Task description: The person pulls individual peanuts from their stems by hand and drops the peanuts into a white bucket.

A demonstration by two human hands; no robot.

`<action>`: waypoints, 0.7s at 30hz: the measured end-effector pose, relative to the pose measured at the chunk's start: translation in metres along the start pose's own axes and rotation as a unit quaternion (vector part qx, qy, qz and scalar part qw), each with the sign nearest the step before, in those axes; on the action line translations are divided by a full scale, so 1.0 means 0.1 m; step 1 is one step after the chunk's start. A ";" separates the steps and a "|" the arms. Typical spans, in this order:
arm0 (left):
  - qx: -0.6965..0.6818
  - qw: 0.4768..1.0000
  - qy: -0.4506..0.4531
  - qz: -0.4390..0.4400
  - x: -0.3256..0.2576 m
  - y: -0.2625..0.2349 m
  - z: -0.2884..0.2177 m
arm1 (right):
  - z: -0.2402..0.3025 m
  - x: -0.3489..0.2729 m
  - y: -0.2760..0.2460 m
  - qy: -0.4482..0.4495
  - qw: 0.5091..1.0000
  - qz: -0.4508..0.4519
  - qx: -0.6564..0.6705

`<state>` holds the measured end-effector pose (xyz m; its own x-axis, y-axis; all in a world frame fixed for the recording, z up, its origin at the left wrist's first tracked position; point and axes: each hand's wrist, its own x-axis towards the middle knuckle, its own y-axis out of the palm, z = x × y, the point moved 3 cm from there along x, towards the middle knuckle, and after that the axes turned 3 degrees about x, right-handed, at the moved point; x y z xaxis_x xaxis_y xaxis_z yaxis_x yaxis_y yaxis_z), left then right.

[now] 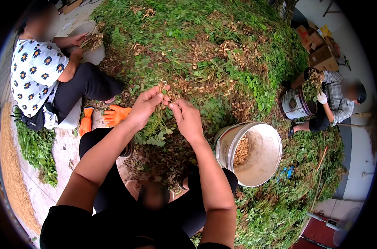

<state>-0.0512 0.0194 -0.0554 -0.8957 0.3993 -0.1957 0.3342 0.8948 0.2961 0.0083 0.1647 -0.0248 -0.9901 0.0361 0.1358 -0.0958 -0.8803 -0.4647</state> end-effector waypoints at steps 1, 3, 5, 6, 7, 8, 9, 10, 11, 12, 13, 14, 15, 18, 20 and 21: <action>0.008 1.000 0.002 0.005 0.00 0.02 -0.02 | 0.04 0.00 -0.02 -0.012 1.000 0.011 0.013; 0.024 1.000 0.005 0.017 -0.01 0.05 -0.06 | 0.04 -0.02 -0.02 -0.021 0.999 0.027 0.021; 0.027 0.999 0.004 0.024 -0.04 0.09 -0.08 | 0.06 -0.04 -0.07 -0.030 0.998 0.042 0.032; 0.028 0.999 0.004 0.029 -0.05 0.11 -0.09 | 0.07 -0.05 -0.10 -0.034 0.997 0.049 0.040; 0.033 0.999 0.009 0.031 -0.06 0.14 -0.10 | 0.08 -0.07 -0.13 -0.038 0.997 0.056 0.048; 0.038 0.999 0.014 0.033 -0.08 0.16 -0.11 | 0.08 -0.08 -0.16 -0.039 0.996 0.068 0.047; 0.043 0.998 0.019 0.035 -0.09 0.18 -0.12 | 0.06 -0.09 -0.18 -0.039 0.995 0.081 0.045; 0.041 0.998 0.020 0.037 -0.09 0.19 -0.12 | 0.06 -0.11 -0.20 -0.039 0.994 0.093 0.042; 0.045 0.998 0.013 0.040 -0.11 0.21 -0.12 | 0.06 -0.13 -0.23 -0.040 0.994 0.099 0.028; 0.050 0.998 0.006 0.042 -0.14 0.24 -0.11 | 0.06 -0.16 -0.26 -0.040 0.994 0.104 0.013; 0.054 0.998 0.001 0.042 -0.17 0.26 -0.13 | 0.07 -0.18 -0.27 -0.043 0.993 0.112 -0.001; 0.059 0.997 0.001 0.042 -0.16 0.26 -0.07 | 0.08 -0.21 -0.29 -0.053 0.993 0.106 -0.009; 0.055 0.997 0.004 0.055 -0.16 0.29 -0.05 | 0.11 -0.25 -0.31 -0.057 0.994 0.095 -0.013; 0.043 0.996 0.006 0.082 -0.18 0.43 -0.04 | 0.16 -0.38 -0.43 -0.062 0.995 0.071 -0.032; 0.046 0.994 0.011 0.094 -0.20 0.47 -0.01 | 0.17 -0.46 -0.48 -0.063 0.995 0.060 -0.046; 0.048 0.994 0.013 0.100 -0.21 0.49 -0.01 | 0.19 -0.49 -0.51 -0.055 0.995 0.063 -0.048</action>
<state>-0.0159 0.0551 -0.0361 -0.8153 0.5672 -0.1165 0.5320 0.8132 0.2359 0.0637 0.1986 0.0085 -0.9779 -0.1283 0.1648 0.0132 -0.8255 -0.5642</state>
